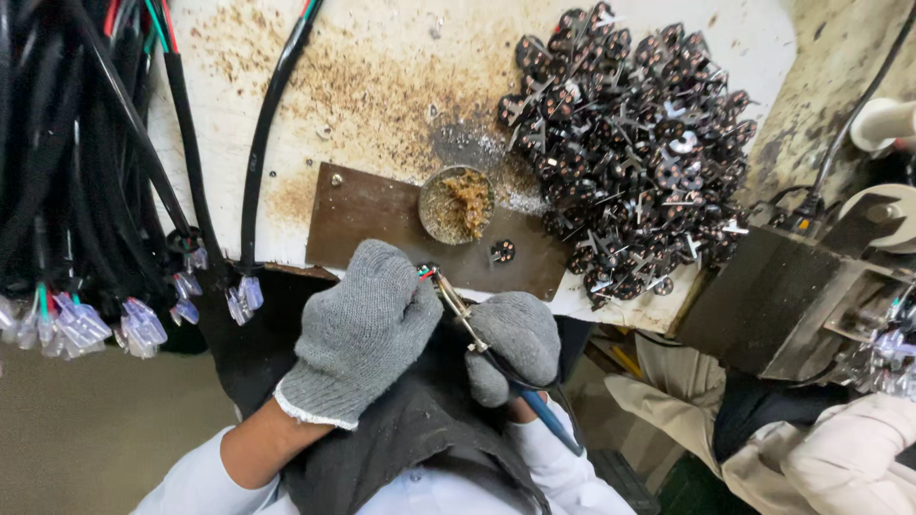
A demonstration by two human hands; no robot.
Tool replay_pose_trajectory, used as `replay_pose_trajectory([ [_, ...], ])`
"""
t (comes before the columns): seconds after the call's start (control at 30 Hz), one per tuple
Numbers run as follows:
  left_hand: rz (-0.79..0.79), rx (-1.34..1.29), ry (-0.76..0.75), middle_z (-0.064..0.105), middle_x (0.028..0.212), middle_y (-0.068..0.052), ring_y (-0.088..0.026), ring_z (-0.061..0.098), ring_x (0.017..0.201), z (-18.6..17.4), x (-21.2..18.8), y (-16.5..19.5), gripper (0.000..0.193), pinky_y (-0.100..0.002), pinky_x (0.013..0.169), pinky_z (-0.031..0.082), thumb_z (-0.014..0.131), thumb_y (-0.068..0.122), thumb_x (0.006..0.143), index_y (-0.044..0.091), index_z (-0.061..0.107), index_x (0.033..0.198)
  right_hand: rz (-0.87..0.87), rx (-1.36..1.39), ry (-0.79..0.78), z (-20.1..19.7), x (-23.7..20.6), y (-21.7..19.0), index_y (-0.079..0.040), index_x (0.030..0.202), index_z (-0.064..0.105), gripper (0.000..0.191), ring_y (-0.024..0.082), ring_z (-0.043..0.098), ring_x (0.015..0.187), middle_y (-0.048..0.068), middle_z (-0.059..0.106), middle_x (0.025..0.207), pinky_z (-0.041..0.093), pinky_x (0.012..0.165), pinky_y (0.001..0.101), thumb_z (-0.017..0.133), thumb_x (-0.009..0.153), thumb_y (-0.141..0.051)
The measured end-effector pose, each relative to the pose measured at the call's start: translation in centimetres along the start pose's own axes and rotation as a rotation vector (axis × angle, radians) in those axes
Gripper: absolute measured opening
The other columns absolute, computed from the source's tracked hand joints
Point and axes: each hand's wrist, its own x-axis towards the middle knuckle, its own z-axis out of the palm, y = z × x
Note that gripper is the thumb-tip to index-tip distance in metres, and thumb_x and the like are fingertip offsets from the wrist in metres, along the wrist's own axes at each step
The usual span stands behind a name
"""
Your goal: The person solders and tins the stripped ends of red and green wires, dipping them in flux and applying a soldering iron, then sets finished wires aside and picks up the next wire. They use pliers to hold and position the wires while working through a batch at the bench.
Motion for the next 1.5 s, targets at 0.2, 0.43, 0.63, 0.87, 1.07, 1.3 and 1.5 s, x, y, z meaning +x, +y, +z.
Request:
replay_pose_trajectory([
  [0.2,0.031,0.026,0.054,0.056,0.087,-0.013,-0.033,0.062,0.068,0.3,0.2,0.0,0.017,-0.042,0.057,0.05,0.074,0.011,0.084,0.008,0.057,0.085,0.319,0.291,0.016,-0.8,0.7,-0.3,-0.008,0.092,0.074,0.027,0.024,0.072,0.077,0.006,0.073,0.085,0.056,0.073,0.0377,0.071,0.086,-0.034],
  [0.43,0.02,-0.014,0.046,0.056,0.09,-0.013,-0.033,0.062,0.066,0.6,-0.3,-0.1,0.016,-0.041,0.055,0.05,0.073,0.01,0.087,0.007,0.058,0.088,0.289,0.033,0.466,-1.5,-1.6,0.0,-0.008,0.114,0.07,0.032,0.019,0.07,0.083,0.011,0.071,0.099,0.056,0.076,0.0302,0.066,0.104,-0.038],
  [0.63,0.04,0.006,0.056,0.056,0.086,-0.012,-0.033,0.063,0.067,0.3,0.3,0.3,0.018,-0.042,0.053,0.05,0.074,0.014,0.083,0.007,0.058,0.086,0.311,0.327,0.533,0.3,-0.9,0.8,-0.013,0.146,0.052,0.05,0.016,0.067,0.067,0.02,0.073,0.105,0.049,0.059,0.0249,0.062,0.107,-0.041],
  [0.87,0.036,-0.033,0.075,0.057,0.09,-0.012,-0.032,0.064,0.07,0.4,0.0,0.0,0.015,-0.041,0.055,0.051,0.073,0.011,0.085,0.007,0.059,0.089,0.24,0.365,0.542,1.5,1.4,-1.7,-0.006,0.147,0.042,0.063,0.018,0.07,0.079,0.019,0.07,0.112,0.055,0.056,0.0259,0.062,0.106,-0.05],
  [1.07,0.06,-0.008,0.033,0.057,0.091,-0.013,-0.033,0.064,0.07,0.5,-0.2,-0.4,0.014,-0.041,0.056,0.052,0.073,0.013,0.086,0.008,0.061,0.089,0.319,-0.043,0.129,0.0,-0.7,-1.1,-0.008,0.096,0.078,0.035,0.017,0.072,0.085,0.004,0.075,0.09,0.056,0.08,0.0321,0.067,0.094,-0.042],
  [1.3,0.05,-0.004,0.018,0.057,0.093,-0.013,-0.033,0.065,0.071,0.6,-0.4,-0.5,0.015,-0.042,0.055,0.053,0.074,0.016,0.086,0.007,0.063,0.091,0.334,0.008,0.142,0.6,-2.7,0.6,-0.009,0.1,0.078,0.032,0.022,0.074,0.092,0.004,0.076,0.096,0.057,0.092,0.0371,0.071,0.094,-0.039],
  [1.5,0.05,0.007,0.005,0.056,0.092,-0.013,-0.033,0.065,0.071,0.6,-0.3,-0.5,0.015,-0.041,0.055,0.053,0.074,0.017,0.087,0.008,0.062,0.09,0.287,0.021,0.165,0.6,-2.6,0.8,-0.009,0.101,0.077,0.032,0.023,0.074,0.092,0.003,0.076,0.095,0.057,0.092,0.037,0.073,0.092,-0.039],
])
